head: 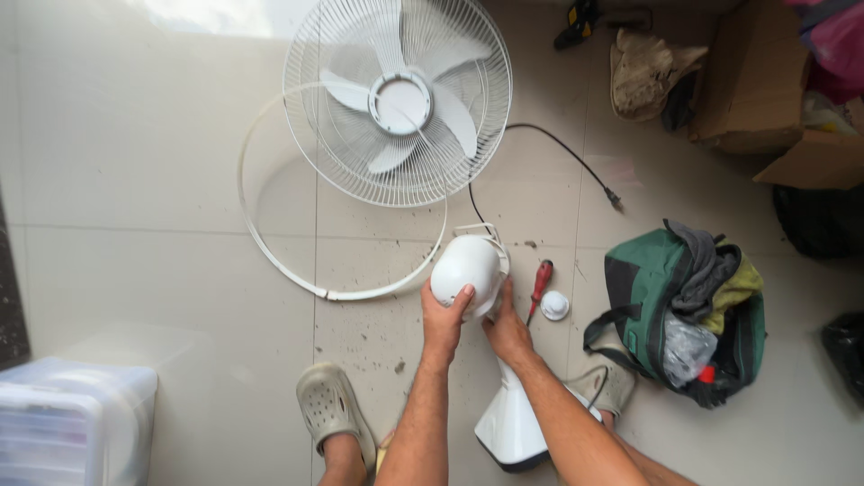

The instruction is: The person uses a red screwdriver to unscrew and remove the back cover of a white fan motor housing. They then attempt to reattach the cover, repeatedly adjusting its position and using the screwdriver to tighten the screw.

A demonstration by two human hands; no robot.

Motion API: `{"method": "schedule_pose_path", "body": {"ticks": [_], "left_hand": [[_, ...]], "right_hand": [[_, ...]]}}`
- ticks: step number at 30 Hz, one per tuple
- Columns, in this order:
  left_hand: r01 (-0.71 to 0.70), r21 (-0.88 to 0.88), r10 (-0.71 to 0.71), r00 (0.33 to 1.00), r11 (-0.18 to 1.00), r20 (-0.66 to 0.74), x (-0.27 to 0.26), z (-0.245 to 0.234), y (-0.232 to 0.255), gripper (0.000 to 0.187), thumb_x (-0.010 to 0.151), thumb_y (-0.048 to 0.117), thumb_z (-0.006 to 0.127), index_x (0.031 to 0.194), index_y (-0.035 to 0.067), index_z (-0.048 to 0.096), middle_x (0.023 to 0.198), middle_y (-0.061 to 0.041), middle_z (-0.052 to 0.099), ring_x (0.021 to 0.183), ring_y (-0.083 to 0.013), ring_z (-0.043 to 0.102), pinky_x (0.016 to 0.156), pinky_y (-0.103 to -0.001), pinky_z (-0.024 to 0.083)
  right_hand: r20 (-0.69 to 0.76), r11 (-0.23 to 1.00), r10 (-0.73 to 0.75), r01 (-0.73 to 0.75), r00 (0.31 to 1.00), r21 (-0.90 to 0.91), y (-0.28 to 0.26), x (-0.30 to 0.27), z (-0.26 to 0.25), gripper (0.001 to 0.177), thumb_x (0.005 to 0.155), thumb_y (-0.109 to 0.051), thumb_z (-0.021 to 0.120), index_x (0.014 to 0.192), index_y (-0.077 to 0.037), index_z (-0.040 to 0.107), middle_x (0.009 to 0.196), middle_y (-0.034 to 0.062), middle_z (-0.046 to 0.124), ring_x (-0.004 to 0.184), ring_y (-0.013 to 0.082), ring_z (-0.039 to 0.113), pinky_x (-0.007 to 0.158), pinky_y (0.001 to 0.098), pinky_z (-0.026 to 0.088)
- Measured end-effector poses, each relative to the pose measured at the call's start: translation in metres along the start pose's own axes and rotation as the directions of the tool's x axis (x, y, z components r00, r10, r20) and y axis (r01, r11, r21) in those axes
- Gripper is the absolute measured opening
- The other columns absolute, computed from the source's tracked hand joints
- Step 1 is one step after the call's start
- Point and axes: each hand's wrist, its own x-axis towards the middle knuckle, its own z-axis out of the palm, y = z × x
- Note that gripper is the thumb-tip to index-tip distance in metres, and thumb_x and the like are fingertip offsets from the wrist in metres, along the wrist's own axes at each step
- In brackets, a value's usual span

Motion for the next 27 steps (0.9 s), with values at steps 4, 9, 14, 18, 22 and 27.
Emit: {"method": "schedule_pose_path", "body": {"ticks": [4, 9, 14, 18, 22, 27], "left_hand": [[-0.086, 0.026, 0.084, 0.995, 0.996, 0.045, 0.003, -0.013, 0.005, 0.098, 0.074, 0.052, 0.081, 0.148, 0.003, 0.04, 0.134, -0.02, 0.058, 0.12, -0.0335, 0.061, 0.092, -0.044, 0.057], [0.008, 0.064, -0.015, 0.995, 0.998, 0.103, 0.008, -0.035, 0.025, 0.103, 0.072, 0.065, 0.07, 0.151, 0.007, 0.037, 0.134, -0.024, 0.056, 0.119, -0.0374, 0.06, 0.091, -0.054, 0.056], [-0.001, -0.007, 0.001, 0.998, 1.0, 0.064, 0.011, -0.07, 0.046, 0.113, 0.068, 0.071, 0.065, 0.157, 0.01, 0.031, 0.139, -0.027, 0.05, 0.12, -0.0405, 0.057, 0.091, -0.056, 0.055], [-0.078, 0.032, 0.08, 0.993, 0.996, -0.086, 0.017, -0.082, 0.046, 0.116, 0.072, 0.071, 0.069, 0.156, 0.004, 0.023, 0.144, -0.028, 0.041, 0.128, -0.039, 0.054, 0.097, -0.055, 0.059], [-0.043, 0.027, 0.047, 0.984, 0.999, -0.174, 0.014, -0.067, 0.031, 0.118, 0.071, 0.062, 0.074, 0.157, 0.005, 0.016, 0.144, -0.027, 0.039, 0.128, -0.0431, 0.053, 0.098, -0.055, 0.057], [-0.11, 0.16, 0.141, 0.97, 0.981, -0.197, 0.007, -0.046, 0.012, 0.114, 0.079, 0.057, 0.077, 0.158, 0.002, 0.017, 0.146, -0.029, 0.041, 0.138, -0.0421, 0.044, 0.113, -0.054, 0.041]], "right_hand": [[-0.036, 0.999, 0.005, -0.004, 0.999, 0.033, 0.01, 0.002, -0.008, 0.107, 0.088, -0.017, 0.069, 0.16, -0.01, -0.009, 0.155, 0.0274, 0.04, 0.135, 0.0427, 0.051, 0.108, 0.0462, 0.045], [0.011, 0.995, 0.062, -0.063, 0.998, 0.08, 0.007, 0.004, -0.021, 0.104, 0.088, -0.023, 0.07, 0.163, -0.013, -0.002, 0.154, 0.0265, 0.043, 0.138, 0.0405, 0.05, 0.114, 0.0448, 0.041], [0.031, 0.992, 0.064, -0.067, 0.997, 0.112, 0.016, 0.005, -0.018, 0.104, 0.089, -0.029, 0.068, 0.163, -0.015, -0.003, 0.152, 0.0231, 0.048, 0.139, 0.0364, 0.051, 0.117, 0.0431, 0.038], [0.044, 0.99, 0.06, -0.065, 0.997, 0.122, 0.024, 0.007, -0.018, 0.104, 0.087, -0.027, 0.07, 0.162, -0.016, -0.001, 0.153, 0.0198, 0.047, 0.141, 0.0349, 0.048, 0.117, 0.0436, 0.038], [0.071, 0.973, 0.006, -0.022, 0.997, 0.228, 0.021, -0.001, -0.022, 0.098, 0.083, -0.023, 0.07, 0.161, -0.016, 0.011, 0.152, 0.016, 0.051, 0.138, 0.0311, 0.052, 0.115, 0.0419, 0.04], [0.158, 0.973, -0.032, -0.006, 0.987, 0.23, 0.015, -0.013, -0.017, 0.093, 0.08, -0.022, 0.07, 0.16, -0.015, 0.022, 0.144, 0.015, 0.058, 0.132, 0.0277, 0.058, 0.113, 0.0388, 0.043]]}}
